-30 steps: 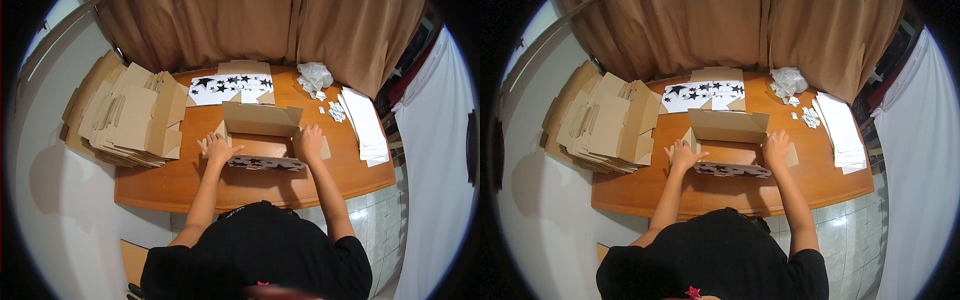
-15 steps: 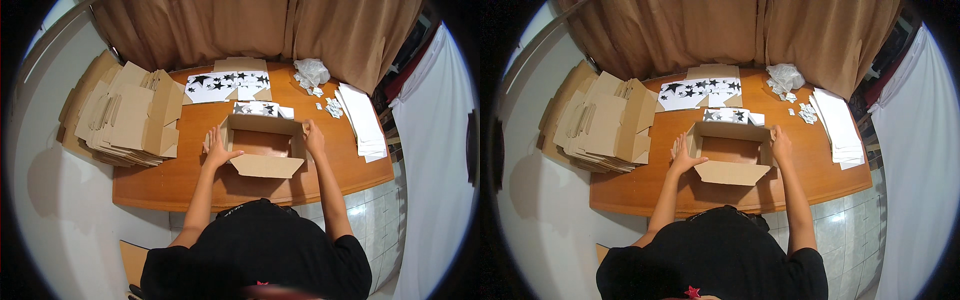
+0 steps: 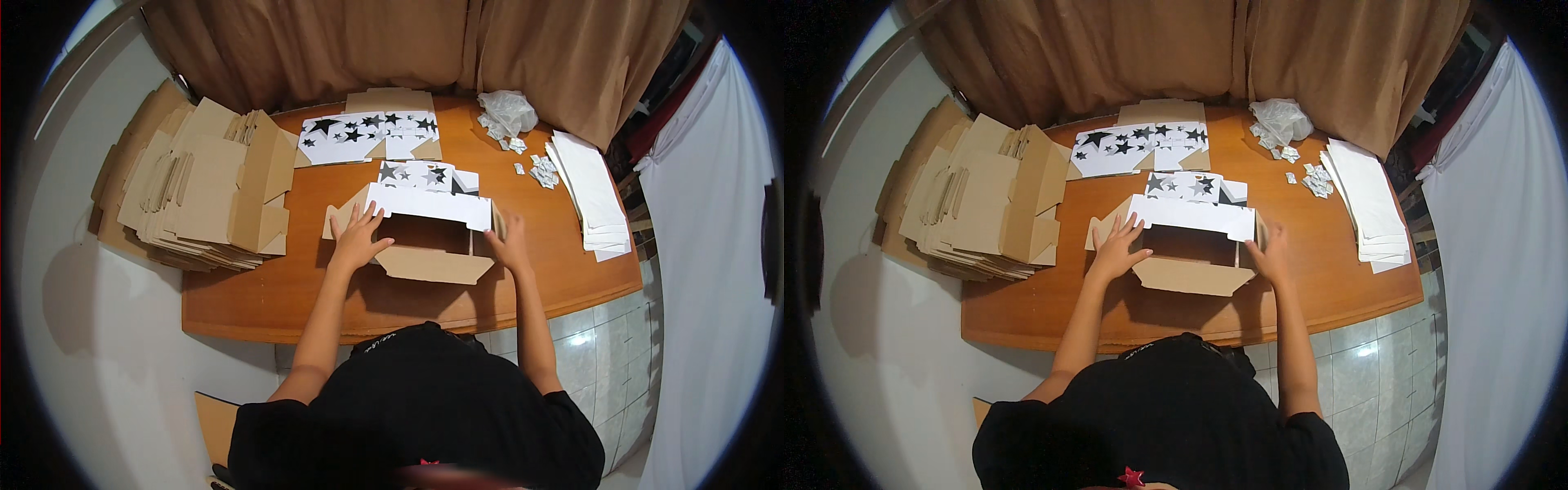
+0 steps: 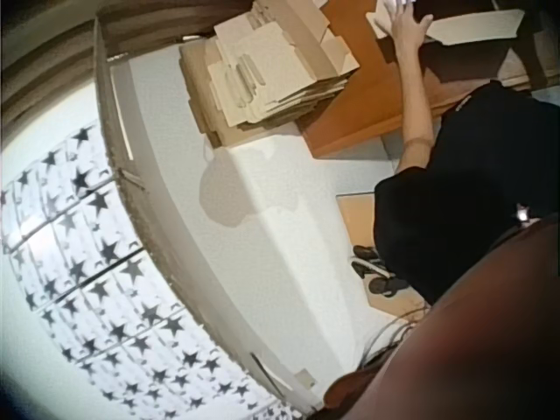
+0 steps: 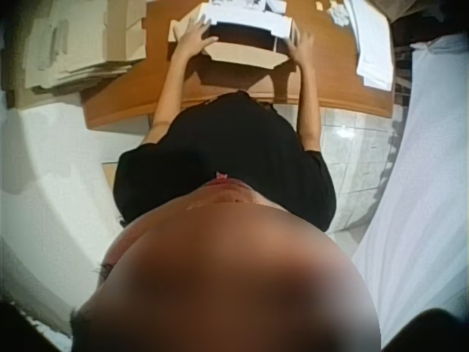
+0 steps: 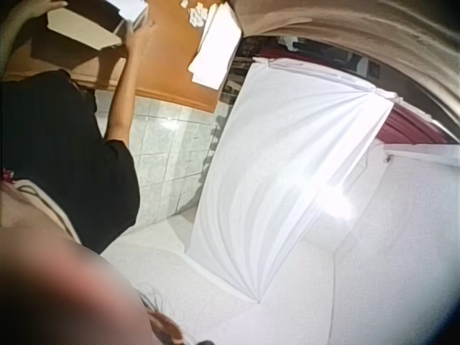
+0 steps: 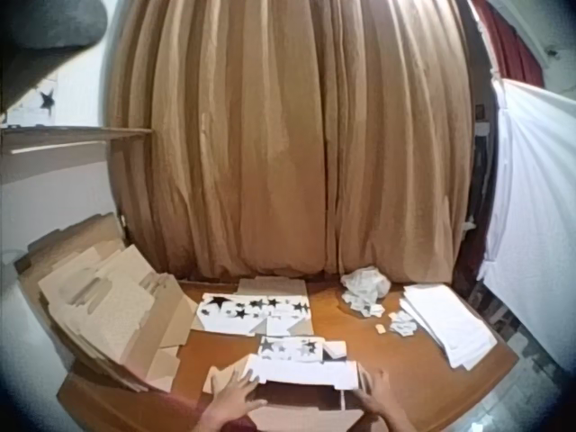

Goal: Folding cardboard boxes, inserting tissue paper and sandals, and stacking the completed boxes on a shelf.

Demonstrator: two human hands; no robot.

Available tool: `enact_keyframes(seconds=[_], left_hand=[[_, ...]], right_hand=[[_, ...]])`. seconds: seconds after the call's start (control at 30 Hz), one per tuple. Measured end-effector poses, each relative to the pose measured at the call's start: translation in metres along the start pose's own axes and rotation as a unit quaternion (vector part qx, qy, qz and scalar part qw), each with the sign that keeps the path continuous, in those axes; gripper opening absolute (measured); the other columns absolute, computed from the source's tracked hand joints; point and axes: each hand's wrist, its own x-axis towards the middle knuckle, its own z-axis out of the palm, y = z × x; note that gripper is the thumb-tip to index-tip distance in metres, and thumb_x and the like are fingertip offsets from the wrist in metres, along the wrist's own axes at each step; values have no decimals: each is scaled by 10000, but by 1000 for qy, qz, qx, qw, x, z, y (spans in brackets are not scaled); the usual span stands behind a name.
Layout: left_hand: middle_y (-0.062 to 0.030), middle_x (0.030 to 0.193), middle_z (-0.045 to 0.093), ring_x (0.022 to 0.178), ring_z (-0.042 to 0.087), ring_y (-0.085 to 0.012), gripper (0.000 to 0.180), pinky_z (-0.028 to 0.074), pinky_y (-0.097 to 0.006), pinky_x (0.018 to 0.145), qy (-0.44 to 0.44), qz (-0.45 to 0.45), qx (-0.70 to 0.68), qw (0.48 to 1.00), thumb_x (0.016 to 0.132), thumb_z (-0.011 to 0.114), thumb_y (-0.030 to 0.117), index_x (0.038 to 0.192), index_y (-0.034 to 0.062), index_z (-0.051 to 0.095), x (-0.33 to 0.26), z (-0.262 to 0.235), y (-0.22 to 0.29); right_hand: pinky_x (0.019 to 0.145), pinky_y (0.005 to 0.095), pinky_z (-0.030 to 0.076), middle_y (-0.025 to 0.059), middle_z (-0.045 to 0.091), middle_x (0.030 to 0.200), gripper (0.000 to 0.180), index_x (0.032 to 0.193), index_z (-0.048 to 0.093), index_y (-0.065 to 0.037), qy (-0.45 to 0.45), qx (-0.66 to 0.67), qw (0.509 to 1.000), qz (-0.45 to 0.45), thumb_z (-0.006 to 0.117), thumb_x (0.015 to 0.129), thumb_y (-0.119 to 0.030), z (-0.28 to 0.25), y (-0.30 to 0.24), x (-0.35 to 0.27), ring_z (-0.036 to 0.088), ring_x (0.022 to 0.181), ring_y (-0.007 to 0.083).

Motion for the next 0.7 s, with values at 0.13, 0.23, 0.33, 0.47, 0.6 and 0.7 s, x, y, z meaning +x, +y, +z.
enact_keyframes(seconds=[0.13, 0.23, 0.33, 0.47, 0.6, 0.7], left_hand=[[-8, 1474, 181, 1368, 88, -276, 683, -79, -639, 987, -23, -3, 2, 1000, 776, 518, 555, 1351, 217, 373, 2, 1, -1], [-13, 1477, 168, 1366, 65, -305, 658, -61, -668, 973, -55, 10, -19, 998, 794, 515, 518, 1357, 215, 358, 2, -2, -2], [-2, 1477, 165, 1368, 25, -307, 611, -72, -665, 973, -100, 11, -4, 995, 809, 505, 492, 1344, 223, 381, -2, -5, 1], [-47, 1478, 158, 1365, -19, -331, 713, -95, -657, 970, -109, 6, -36, 993, 753, 532, 573, 1341, 193, 391, -3, -7, 7], [-193, 1463, 84, 1349, -75, -380, 1136, -116, -638, 971, -164, -26, -1, 986, 527, 596, 737, 1369, 41, 284, -4, -6, 26], [-256, 1448, 31, 1343, -94, -391, 1339, -115, -629, 977, -168, -24, 21, 985, 400, 633, 776, 1377, -29, 197, -7, -2, 35]], right_hand=[[861, 427, 414, 262, 440, 1189, 550, 1158, 460, 55, 185, 25, 974, 131, 606, 787, -323, -2, 25, -13, 487, 1027, 378], [822, 395, 433, 228, 514, 1103, 546, 1138, 468, 73, 87, 90, 952, 280, 549, 830, -370, -25, 36, -17, 535, 956, 301], [766, 326, 415, 112, 595, 919, 573, 1025, 573, -10, -18, 257, 890, 377, 423, 867, -540, -33, 36, -22, 531, 881, 162], [795, 342, 428, 73, 585, 1043, 666, 1111, 559, -28, -1, 549, 776, 310, 297, 886, -598, -46, 26, -23, 544, 941, 168], [835, 339, 422, 77, 553, 1088, 415, 1118, 558, -53, -52, 473, 848, 235, 455, 900, -391, -39, 0, -5, 534, 980, 196], [872, 364, 418, 129, 490, 1131, 426, 1141, 531, -47, -38, 321, 938, 125, 656, 768, -210, -9, -11, 6, 527, 1000, 256]])
